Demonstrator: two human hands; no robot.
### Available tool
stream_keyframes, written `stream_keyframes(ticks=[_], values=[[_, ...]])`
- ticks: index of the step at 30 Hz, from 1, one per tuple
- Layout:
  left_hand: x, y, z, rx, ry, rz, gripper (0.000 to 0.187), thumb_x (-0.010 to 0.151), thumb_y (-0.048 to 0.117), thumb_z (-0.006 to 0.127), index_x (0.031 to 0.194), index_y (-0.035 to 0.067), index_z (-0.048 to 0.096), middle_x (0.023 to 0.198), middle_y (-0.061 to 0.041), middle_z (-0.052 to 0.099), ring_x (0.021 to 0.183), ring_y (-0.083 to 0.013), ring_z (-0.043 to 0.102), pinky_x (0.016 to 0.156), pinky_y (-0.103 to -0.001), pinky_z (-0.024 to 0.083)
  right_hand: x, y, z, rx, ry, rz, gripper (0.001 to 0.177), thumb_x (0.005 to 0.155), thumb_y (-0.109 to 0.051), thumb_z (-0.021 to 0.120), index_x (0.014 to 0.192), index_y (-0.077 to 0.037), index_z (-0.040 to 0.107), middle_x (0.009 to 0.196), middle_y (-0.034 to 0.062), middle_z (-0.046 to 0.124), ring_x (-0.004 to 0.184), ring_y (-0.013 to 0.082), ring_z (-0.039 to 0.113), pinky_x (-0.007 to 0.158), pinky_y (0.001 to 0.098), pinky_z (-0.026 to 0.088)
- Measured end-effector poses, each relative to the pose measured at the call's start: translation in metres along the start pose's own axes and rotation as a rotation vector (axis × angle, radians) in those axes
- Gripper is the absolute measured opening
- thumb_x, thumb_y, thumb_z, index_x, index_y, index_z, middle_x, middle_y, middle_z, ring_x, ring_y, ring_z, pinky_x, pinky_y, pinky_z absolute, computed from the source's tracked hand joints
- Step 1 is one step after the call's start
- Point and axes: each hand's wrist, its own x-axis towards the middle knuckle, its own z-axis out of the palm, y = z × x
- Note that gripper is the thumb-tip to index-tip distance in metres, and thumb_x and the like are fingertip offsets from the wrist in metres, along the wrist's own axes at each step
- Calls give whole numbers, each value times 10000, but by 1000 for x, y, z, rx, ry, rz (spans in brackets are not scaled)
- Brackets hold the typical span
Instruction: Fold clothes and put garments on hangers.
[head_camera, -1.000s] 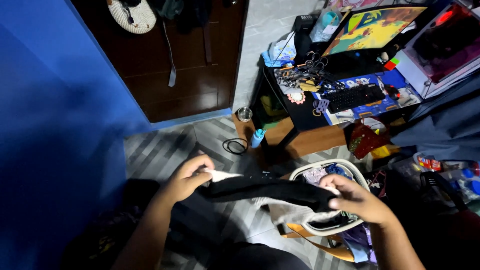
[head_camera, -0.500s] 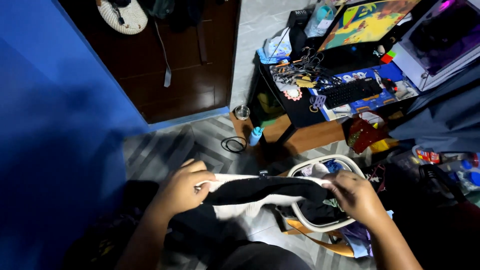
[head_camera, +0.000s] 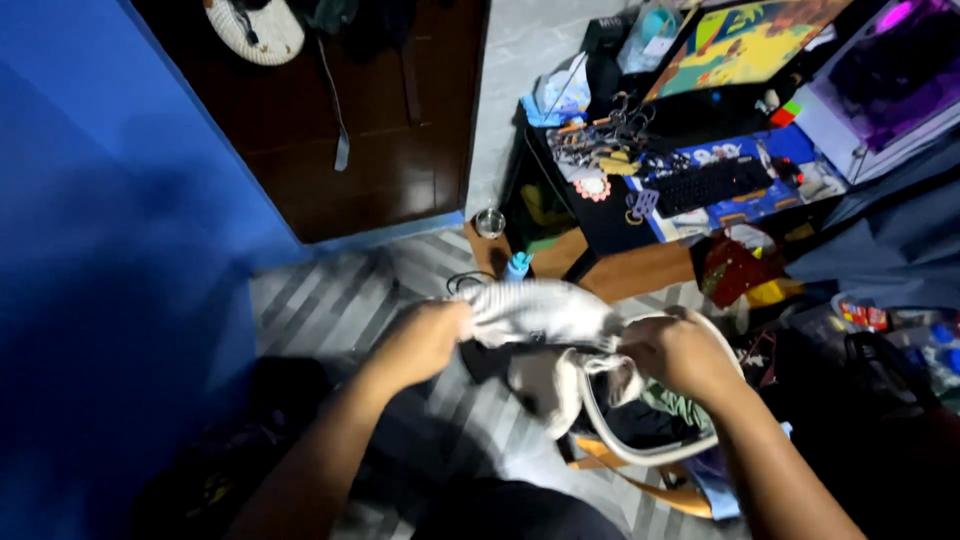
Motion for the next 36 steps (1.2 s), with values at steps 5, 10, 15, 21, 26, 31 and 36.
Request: stream_keyframes(ticks=[5, 10, 15, 21, 26, 31, 36], values=[[77, 26, -44, -66, 533, -109, 144, 1025, 175, 588, 1088, 50, 622, 972, -149, 695, 873, -321, 697, 782, -397, 547, 13, 62, -14, 40, 323, 409, 117, 802, -10, 716, 902, -4, 656, 813, 187, 616, 763, 350, 626, 691, 417, 492], [107, 180, -100, 24, 855, 237, 87, 1096, 103, 590, 1134, 28, 610, 1175, -151, 658, 1103, -319, 649, 998, -377, 534, 57, -33, -96, -252, 803, 125, 166, 898, 68, 663, 1056, 16, 667, 1156, 217, 695, 1106, 389, 670, 989, 405, 524], [71, 138, -65, 515, 396, 533, 146, 889, 69, 651, 1023, 80, 708, 1100, -167, 730, 1083, -397, 632, 966, -496, 504, 15, 28, 37, -314, 429, 13, 220, 727, -83, 604, 946, -84, 620, 1362, 219, 614, 1368, 467, 493, 1183, 581, 305], [-98, -161, 95, -90, -564, -480, 61, 935, 75, 592, 938, 20, 618, 905, -129, 714, 889, -214, 657, 775, -379, 514, -73, 108, 207, 170, -543, 431, 310, 801, -134, 699, 1099, -194, 761, 1094, 129, 737, 1044, 320, 690, 987, 409, 541], [-84, -154, 60, -343, -58, -256, 61, 993, 35, 591, 933, 36, 582, 846, -39, 519, 794, -120, 504, 728, -298, 475, -61, 120, 190, 546, -112, 509, 194, 810, -123, 783, 997, -75, 763, 954, 88, 703, 863, 215, 655, 771, 351, 542], [-22, -89, 7, -407, -56, -296, 151, 886, 46, 672, 1033, 17, 673, 824, 22, 609, 723, -52, 521, 638, -246, 455, 2, 134, 124, 724, 109, 585, 153, 909, -188, 739, 945, -40, 753, 807, 24, 671, 751, 103, 597, 686, 276, 505], [12, -82, -3, -624, -4, -320, 186, 921, 116, 697, 1073, 11, 719, 837, 3, 672, 733, -65, 582, 643, -253, 480, 52, 162, 96, 884, 108, 601, 195, 921, -213, 729, 919, -19, 752, 781, -17, 680, 731, 65, 588, 670, 253, 498]])
